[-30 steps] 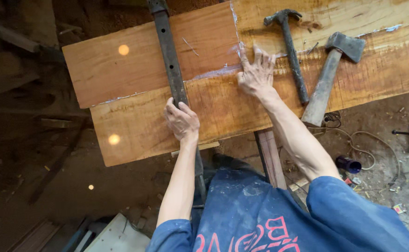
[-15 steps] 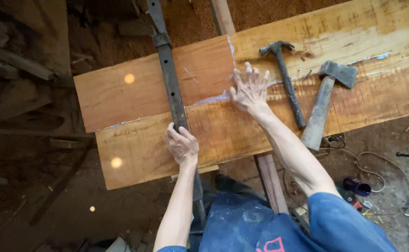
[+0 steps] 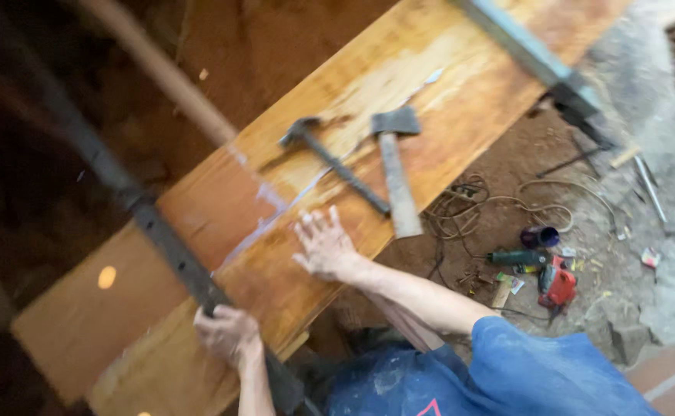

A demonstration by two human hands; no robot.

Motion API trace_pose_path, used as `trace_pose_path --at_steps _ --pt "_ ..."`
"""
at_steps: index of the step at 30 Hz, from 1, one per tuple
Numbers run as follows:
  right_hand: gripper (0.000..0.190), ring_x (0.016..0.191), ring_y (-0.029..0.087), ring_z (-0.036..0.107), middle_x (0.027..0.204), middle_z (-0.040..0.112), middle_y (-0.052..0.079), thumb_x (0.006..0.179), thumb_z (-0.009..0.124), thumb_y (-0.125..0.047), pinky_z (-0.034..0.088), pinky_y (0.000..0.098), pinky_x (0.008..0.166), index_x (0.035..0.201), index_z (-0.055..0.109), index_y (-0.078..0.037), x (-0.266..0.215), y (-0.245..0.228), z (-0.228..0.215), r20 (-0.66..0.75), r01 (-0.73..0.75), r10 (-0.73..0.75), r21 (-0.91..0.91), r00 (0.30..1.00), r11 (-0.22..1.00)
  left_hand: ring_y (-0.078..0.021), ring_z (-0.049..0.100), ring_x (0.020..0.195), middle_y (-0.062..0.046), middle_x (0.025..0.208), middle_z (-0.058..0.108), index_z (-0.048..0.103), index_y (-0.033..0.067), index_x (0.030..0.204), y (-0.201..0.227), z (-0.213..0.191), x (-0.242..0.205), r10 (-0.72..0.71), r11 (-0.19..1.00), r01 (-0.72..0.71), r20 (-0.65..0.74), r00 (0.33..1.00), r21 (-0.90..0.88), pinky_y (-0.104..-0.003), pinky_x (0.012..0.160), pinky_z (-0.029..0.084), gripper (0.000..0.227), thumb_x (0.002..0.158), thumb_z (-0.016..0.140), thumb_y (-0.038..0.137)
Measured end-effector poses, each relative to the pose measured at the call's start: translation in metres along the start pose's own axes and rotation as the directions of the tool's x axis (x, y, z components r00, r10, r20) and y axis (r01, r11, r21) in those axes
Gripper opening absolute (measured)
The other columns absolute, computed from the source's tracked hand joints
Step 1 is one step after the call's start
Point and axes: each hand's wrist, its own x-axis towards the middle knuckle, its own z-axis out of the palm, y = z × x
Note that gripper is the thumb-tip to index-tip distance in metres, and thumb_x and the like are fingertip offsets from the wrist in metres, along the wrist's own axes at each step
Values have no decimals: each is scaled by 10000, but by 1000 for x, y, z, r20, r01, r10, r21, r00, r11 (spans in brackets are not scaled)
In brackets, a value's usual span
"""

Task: The person aligns two wooden planks on a workbench and secures them with a metal bar clamp. They use a hammer to drive nails into the wood and tighten the clamp with a wrench. The person then uses an axe to split a small piece of wood and removes excess glue from the seam.

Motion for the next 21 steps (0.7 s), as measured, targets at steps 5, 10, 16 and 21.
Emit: trace_pose_path --at_steps 5,10,16,21 --pt "778 1422 415 299 1550 341 251 928 561 -599 190 689 1150 1431 492 -10 -43 0 -12 22 -10 5 235 1000 972 -489 597 1064 -319 1173 631 539 -28 1302 -3 -2 0 -3 997 3 1 1000 -71 -587 913 473 346 1040 536 197" --pt "853 1410 447 318 1535 350 275 874 592 -617 198 692 1124 1473 485 -18 -81 3 -11 -210 -28 81 243 974 970 -405 581 1198 -251 1315 633 578 20 1245 19 -14 -15 403 910 -357 -245 882 213 -525 1007 443 359 925 626 175" --pt "530 1471 423 334 1567 388 251 992 584 -608 230 667 1176 1221 640 -133 -105 18 -21 -9 -32 36 286 999 958 -337 526 1355 -138 1435 588 630 93 1281 65 10 -85 692 722 -689 115 713 -68 -521 1124 419 420 892 653 249" --pt "526 1255 417 459 1402 462 269 904 651 -352 373 578 1062 1340 568 -69 -95 89 -39 -320 -299 446 416 836 859 -330 519 1358 -97 1480 576 642 138 1322 77 32 -103 633 751 -653 175 754 97 -526 1125 404 480 888 665 342"
